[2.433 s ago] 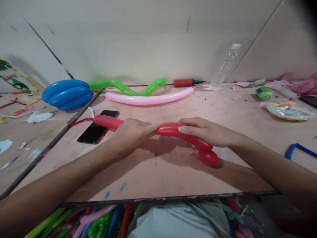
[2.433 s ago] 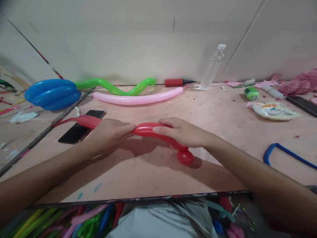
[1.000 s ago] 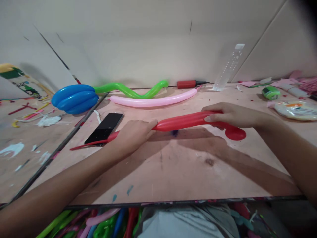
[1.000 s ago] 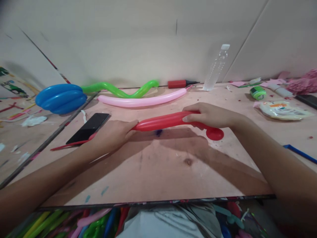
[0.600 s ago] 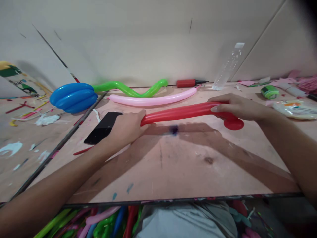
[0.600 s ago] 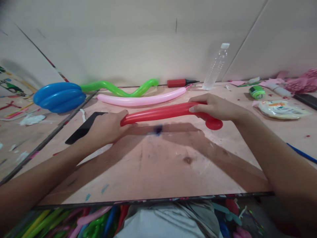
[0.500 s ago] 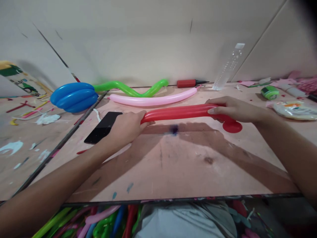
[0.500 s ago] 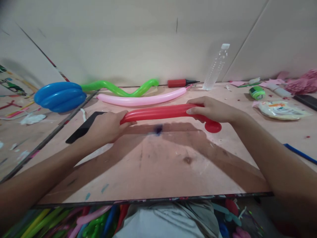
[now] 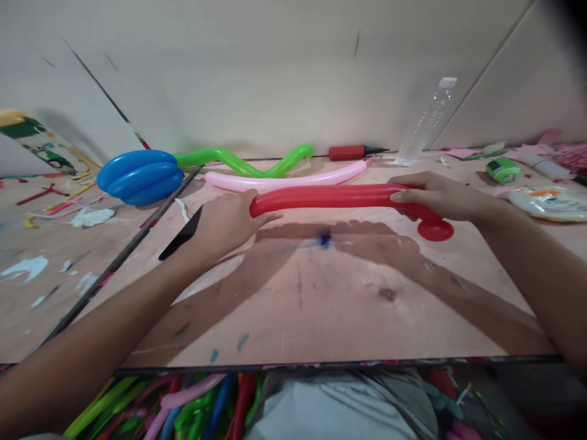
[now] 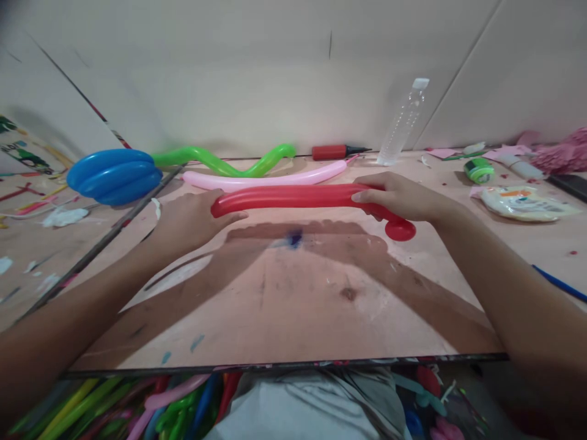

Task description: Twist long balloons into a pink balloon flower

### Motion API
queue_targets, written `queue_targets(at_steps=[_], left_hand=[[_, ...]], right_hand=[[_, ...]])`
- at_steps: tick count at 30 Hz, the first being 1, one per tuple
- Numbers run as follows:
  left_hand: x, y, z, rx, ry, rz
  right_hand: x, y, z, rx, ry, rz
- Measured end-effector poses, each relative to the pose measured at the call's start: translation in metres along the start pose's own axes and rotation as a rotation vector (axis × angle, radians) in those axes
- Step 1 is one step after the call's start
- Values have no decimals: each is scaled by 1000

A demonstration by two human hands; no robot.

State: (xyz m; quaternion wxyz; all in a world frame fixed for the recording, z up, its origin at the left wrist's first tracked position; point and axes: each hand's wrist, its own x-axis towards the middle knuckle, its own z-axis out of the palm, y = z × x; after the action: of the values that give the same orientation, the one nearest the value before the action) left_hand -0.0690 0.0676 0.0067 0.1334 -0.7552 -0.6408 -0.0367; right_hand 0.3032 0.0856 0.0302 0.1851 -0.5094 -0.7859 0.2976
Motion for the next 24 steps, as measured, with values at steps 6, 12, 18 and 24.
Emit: queue_targets(at_steps=[6,12,18,24], left_hand=[[4,-7,0,39,0,41],[-6,6,-8,-60,-85,244],[-40,41,-33,-490,-305,449],[-60,30,-66,-431,-423,284]], right_hand=[[2,0,3,11,-41,-6],[-3,-33,33,-177,-123,-67],[-23,-72,58,-45,-280,-242],[-31,-73,63,-528,4,-282]])
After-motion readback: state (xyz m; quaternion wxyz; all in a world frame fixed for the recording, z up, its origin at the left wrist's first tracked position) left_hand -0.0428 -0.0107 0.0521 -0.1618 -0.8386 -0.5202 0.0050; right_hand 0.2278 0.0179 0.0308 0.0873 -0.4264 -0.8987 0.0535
